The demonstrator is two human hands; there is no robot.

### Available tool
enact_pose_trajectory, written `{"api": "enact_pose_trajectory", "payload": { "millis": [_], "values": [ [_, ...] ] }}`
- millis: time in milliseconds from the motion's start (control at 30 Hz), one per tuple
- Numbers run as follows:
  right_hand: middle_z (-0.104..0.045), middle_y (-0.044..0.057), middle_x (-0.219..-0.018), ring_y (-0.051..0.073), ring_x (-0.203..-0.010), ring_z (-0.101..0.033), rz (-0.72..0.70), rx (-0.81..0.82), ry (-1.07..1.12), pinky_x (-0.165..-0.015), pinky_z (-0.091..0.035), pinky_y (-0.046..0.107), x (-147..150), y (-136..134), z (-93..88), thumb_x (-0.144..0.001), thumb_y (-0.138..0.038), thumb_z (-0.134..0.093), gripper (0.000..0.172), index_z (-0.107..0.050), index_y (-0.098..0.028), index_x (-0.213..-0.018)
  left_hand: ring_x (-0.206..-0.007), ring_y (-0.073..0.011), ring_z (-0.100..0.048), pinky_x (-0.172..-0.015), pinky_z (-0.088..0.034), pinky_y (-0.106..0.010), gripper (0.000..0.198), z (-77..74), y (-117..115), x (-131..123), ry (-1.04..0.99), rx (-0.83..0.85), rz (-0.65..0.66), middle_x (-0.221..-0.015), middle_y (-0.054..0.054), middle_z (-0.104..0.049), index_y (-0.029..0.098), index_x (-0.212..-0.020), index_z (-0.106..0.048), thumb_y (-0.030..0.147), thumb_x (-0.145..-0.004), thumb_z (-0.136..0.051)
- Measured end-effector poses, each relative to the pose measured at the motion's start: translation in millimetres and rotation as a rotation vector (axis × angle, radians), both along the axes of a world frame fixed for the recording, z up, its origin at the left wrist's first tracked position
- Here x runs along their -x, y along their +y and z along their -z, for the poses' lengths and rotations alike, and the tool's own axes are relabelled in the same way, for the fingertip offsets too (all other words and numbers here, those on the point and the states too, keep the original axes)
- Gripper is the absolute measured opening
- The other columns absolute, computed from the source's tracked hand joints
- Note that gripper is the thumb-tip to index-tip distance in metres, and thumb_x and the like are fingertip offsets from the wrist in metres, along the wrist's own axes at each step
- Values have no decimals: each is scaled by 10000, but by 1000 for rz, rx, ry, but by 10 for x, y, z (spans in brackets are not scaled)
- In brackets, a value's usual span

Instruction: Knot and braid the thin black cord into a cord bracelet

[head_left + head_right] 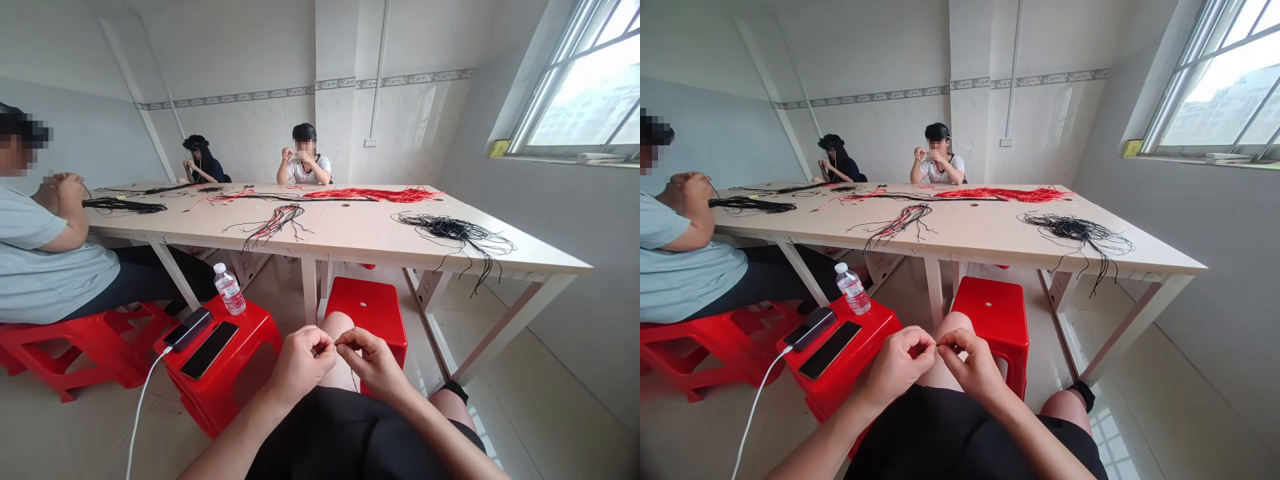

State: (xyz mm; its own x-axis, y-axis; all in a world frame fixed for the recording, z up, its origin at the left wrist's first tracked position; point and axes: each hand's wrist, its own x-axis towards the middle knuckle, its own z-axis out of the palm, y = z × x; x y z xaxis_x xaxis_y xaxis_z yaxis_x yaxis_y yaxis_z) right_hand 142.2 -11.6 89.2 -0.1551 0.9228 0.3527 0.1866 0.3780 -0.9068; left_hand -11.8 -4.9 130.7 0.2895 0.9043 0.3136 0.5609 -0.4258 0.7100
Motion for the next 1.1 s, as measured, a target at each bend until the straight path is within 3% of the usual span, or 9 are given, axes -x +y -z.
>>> {"api": "enact_pose_trajectory", "payload": {
  "millis": [400, 867, 1100],
  "values": [
    [-499, -4, -690, 109, -636, -407, -21, 196, 105, -573, -344, 229, -28, -41, 151, -810, -316, -507, 171, -532, -161, -741, -574, -103, -487, -536, -374, -204, 112, 81, -42, -44, 31, 90, 13, -618, -15, -559, 155, -571, -539, 133, -659, -473],
    [-549, 35, -782, 138, -708, -492, -12, 143, 191, -644, -425, 260, -33, -29, 251, -787, -364, -569, 201, -556, -166, -823, -562, -108, -488, -532, -388, -210, 86, 112, -52, -50, -79, 263, 1, -612, -15, -550, 156, -589, -546, 180, -658, -500],
    [-547, 28, -772, 136, -700, -509, -19, 170, 237, -635, -440, 259, -33, -48, 192, -762, -399, -597, 243, -552, -168, -824, -547, -108, -470, -509, -369, -215, 89, 96, -58, -60, -90, 299, 0, -604, -11, -534, 154, -591, -541, 190, -662, -500]
  ]
}}
